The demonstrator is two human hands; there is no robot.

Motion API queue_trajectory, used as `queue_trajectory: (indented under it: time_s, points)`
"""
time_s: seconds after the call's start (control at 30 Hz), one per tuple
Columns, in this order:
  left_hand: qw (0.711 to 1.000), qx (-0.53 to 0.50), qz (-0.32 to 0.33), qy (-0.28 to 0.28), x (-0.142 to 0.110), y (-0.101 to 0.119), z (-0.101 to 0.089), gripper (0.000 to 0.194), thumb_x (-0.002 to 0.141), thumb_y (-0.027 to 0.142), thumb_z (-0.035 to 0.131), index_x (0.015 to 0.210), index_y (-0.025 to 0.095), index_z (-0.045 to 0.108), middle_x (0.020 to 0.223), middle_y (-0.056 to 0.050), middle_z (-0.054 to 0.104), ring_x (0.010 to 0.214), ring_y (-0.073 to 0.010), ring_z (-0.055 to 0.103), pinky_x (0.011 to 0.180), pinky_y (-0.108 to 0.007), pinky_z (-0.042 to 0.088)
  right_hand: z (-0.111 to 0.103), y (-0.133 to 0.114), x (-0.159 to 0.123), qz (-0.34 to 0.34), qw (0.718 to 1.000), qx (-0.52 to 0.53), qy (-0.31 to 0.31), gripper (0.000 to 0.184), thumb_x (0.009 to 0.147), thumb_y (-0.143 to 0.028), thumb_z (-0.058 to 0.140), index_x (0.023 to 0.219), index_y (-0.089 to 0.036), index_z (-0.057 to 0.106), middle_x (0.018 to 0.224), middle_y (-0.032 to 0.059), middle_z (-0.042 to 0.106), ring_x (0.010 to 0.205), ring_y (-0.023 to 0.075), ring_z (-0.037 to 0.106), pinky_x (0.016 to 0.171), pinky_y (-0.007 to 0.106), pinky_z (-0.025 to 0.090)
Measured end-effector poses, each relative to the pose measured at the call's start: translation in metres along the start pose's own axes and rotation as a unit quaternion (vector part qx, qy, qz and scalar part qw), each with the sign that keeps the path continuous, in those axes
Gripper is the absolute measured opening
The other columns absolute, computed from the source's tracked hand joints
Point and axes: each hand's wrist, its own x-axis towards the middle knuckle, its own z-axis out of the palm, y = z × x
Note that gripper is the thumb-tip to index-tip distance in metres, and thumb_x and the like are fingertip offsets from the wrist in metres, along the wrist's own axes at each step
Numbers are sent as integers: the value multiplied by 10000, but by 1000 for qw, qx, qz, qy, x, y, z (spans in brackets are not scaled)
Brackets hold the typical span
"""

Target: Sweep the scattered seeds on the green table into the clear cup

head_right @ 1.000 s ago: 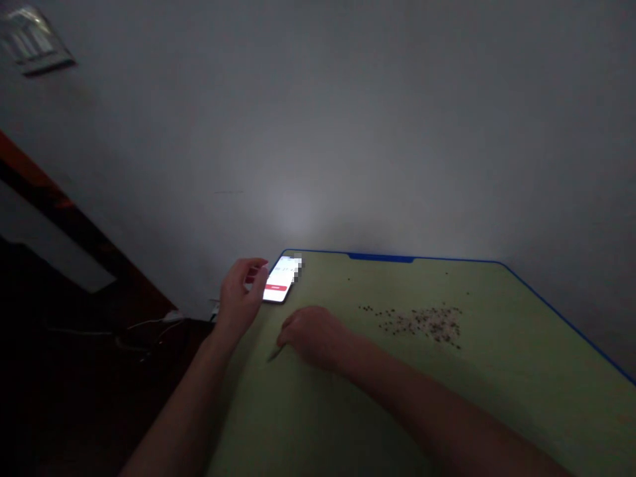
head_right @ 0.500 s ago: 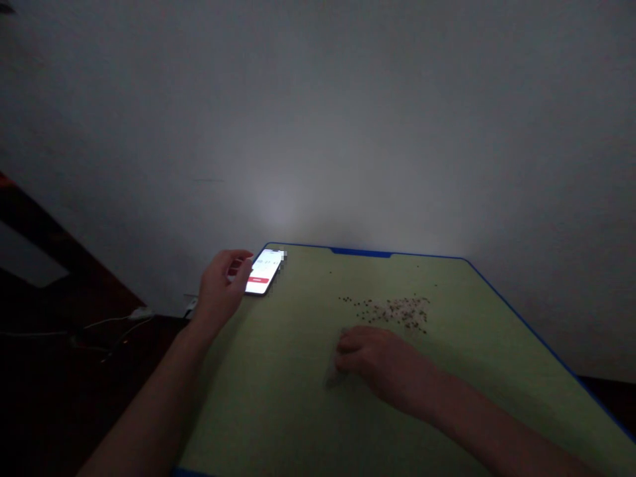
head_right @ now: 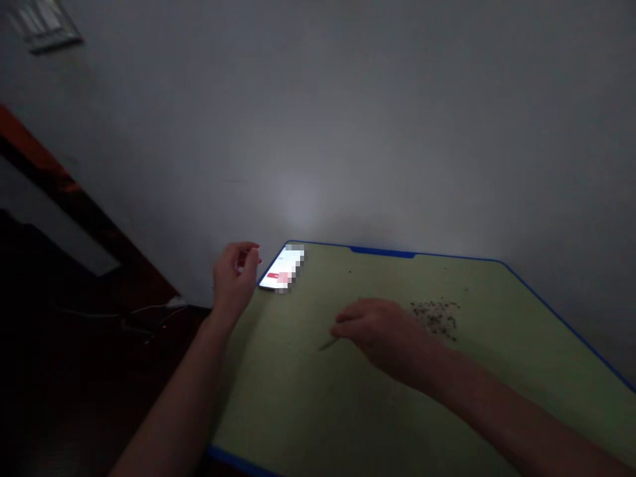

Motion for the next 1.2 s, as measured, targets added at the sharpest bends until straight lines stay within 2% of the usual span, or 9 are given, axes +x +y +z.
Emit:
queue_trajectory:
  time_s: [0.17,0.23,0.33,0.47,0.57,0.7,0.9,1.07,1.2]
  points:
    - [1000,2,1,18,0,-4,-3,149,860,275,479,886,174,586,850,-29,593,732,-126,594,602,-241,456,56,-17,93,-62,998,-17,-14,317,854,-71,506,1020,-241,715,939,40,737,826,173,667,741,295,477]
    - [1000,0,-1,16,-1,-4,-4,144,860,268,479,888,174,584,846,-29,595,722,-124,593,599,-241,454,73,-22,113,-80,996,-39,-30,316,840,-62,519,1015,-240,714,914,43,737,812,178,664,743,303,470]
    - [1000,-1,-1,8,-1,-4,-3,142,859,267,481,889,174,583,845,-28,598,712,-123,593,605,-244,458,83,-24,119,-87,995,-42,-37,292,837,-70,530,983,-239,719,904,42,731,832,177,655,764,301,457]
    - [1000,-3,-3,-5,-1,-3,-1,154,858,288,485,884,175,586,851,-28,600,711,-127,595,587,-240,454,72,-20,90,-96,993,-29,-54,237,867,-111,534,956,-240,711,907,29,719,859,164,636,777,288,440]
    - [1000,-1,-1,-17,-2,-3,0,159,858,290,484,887,172,588,853,-30,604,706,-126,592,590,-240,452,54,-16,50,-99,992,-17,-71,176,897,-171,529,884,-207,701,829,33,697,835,169,619,757,288,434]
    - [999,4,0,-33,-3,-1,2,167,853,296,486,882,171,593,853,-30,607,693,-124,589,581,-237,447,31,-17,-6,-69,994,-10,-85,223,918,-162,480,822,-196,679,829,36,679,839,179,603,760,293,440]
    - [999,21,-2,-48,-3,4,5,164,838,288,488,862,166,595,837,-22,604,684,-118,573,579,-233,446,5,-22,-70,-14,998,7,-68,291,939,-146,421,940,-247,694,912,8,709,918,162,622,896,310,443]
    - [997,45,-1,-70,-3,8,7,158,822,292,494,854,179,599,827,-17,604,708,-128,563,590,-235,450,-17,-24,-99,-20,998,-46,-28,375,972,-176,333,953,-215,706,936,32,734,891,147,658,905,283,472]
    - [995,60,-11,-82,-3,9,7,177,815,309,488,868,184,601,838,-22,613,711,-134,564,585,-239,451,-21,-15,-94,-31,997,-72,16,384,966,-173,324,951,-222,705,928,41,740,861,146,672,836,284,513]
